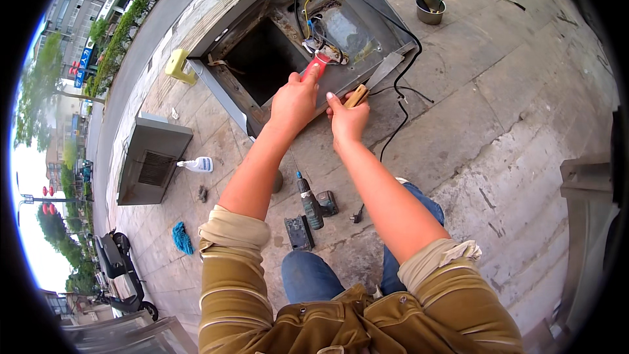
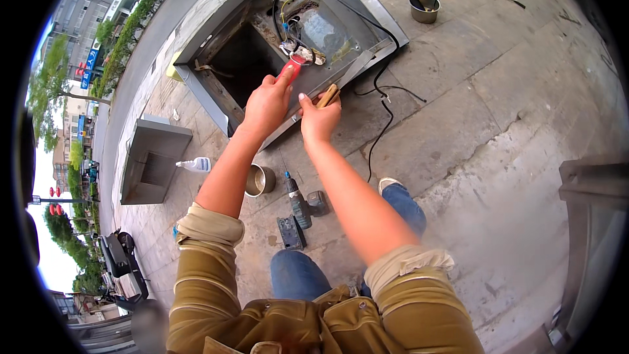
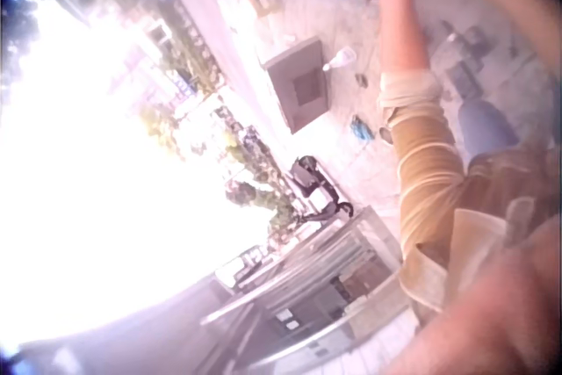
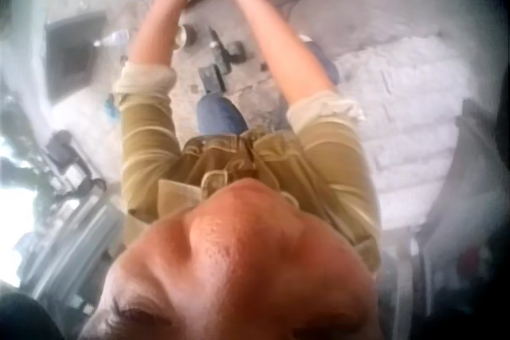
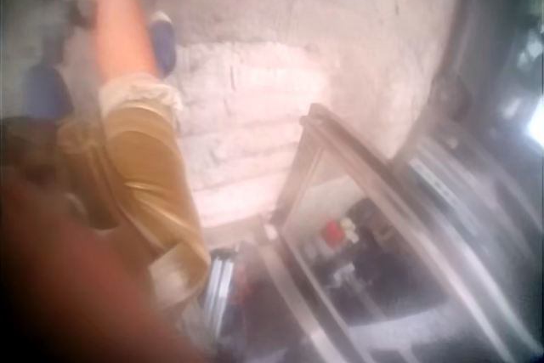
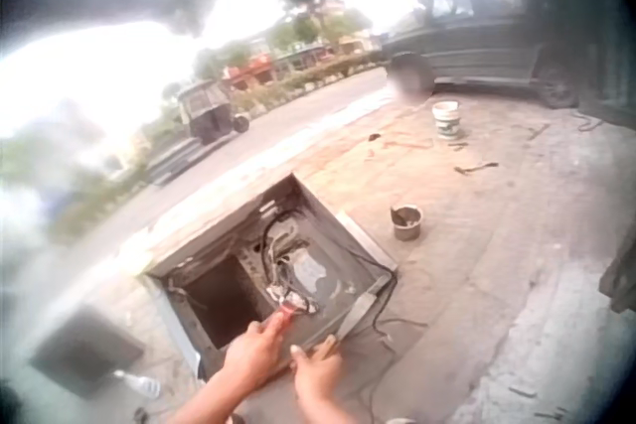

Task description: The person kneels on the ground and uses a power drill on a small metal box. They then use two scrapers to remove residue from the box and a nearby metal frame. The person moves between the outdoor area and a cluttered workshop.

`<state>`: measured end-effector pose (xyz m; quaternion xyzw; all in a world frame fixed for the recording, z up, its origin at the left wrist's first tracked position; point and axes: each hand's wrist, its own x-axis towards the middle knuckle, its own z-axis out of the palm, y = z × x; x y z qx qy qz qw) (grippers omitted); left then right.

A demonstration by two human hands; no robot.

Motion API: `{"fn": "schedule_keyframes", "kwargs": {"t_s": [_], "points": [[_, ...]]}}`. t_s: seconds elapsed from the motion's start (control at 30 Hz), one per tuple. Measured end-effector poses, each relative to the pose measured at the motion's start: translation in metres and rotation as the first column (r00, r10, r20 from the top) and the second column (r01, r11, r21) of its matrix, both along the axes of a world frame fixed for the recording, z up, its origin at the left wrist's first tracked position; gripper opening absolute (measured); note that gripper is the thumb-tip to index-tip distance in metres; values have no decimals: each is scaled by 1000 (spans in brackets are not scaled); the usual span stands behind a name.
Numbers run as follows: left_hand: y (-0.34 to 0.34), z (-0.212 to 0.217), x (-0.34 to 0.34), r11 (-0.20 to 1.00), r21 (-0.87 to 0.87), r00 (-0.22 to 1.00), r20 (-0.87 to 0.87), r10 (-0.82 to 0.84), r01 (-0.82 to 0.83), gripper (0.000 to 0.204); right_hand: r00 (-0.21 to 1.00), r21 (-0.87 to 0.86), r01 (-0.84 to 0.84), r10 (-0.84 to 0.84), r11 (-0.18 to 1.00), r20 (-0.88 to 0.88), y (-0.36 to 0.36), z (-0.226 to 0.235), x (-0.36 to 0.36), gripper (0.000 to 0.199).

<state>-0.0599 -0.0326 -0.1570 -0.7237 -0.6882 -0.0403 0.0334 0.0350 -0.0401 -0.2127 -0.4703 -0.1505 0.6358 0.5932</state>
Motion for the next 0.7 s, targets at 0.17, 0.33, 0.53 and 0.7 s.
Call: {"fn": "schedule_keyframes", "kwargs": {"t_s": [0.17,0.33,0.53,0.7], "points": [[18,0,-5,994,72,996,26,-83,81,43,1000,4,-8,8,1000,1,-3,1,-2,36],[44,0,0,985,108,991,7,-136,134,41,1000,0,-8,8,1000,-24,-2,-1,-1,33],[36,-9,34,986,115,977,165,-137,119,37,998,33,17,-15,999,-61,2,-5,6,29],[67,-3,38,996,95,997,81,-6,-2,38,998,26,-6,8,1000,-56,-6,2,6,26]]}}
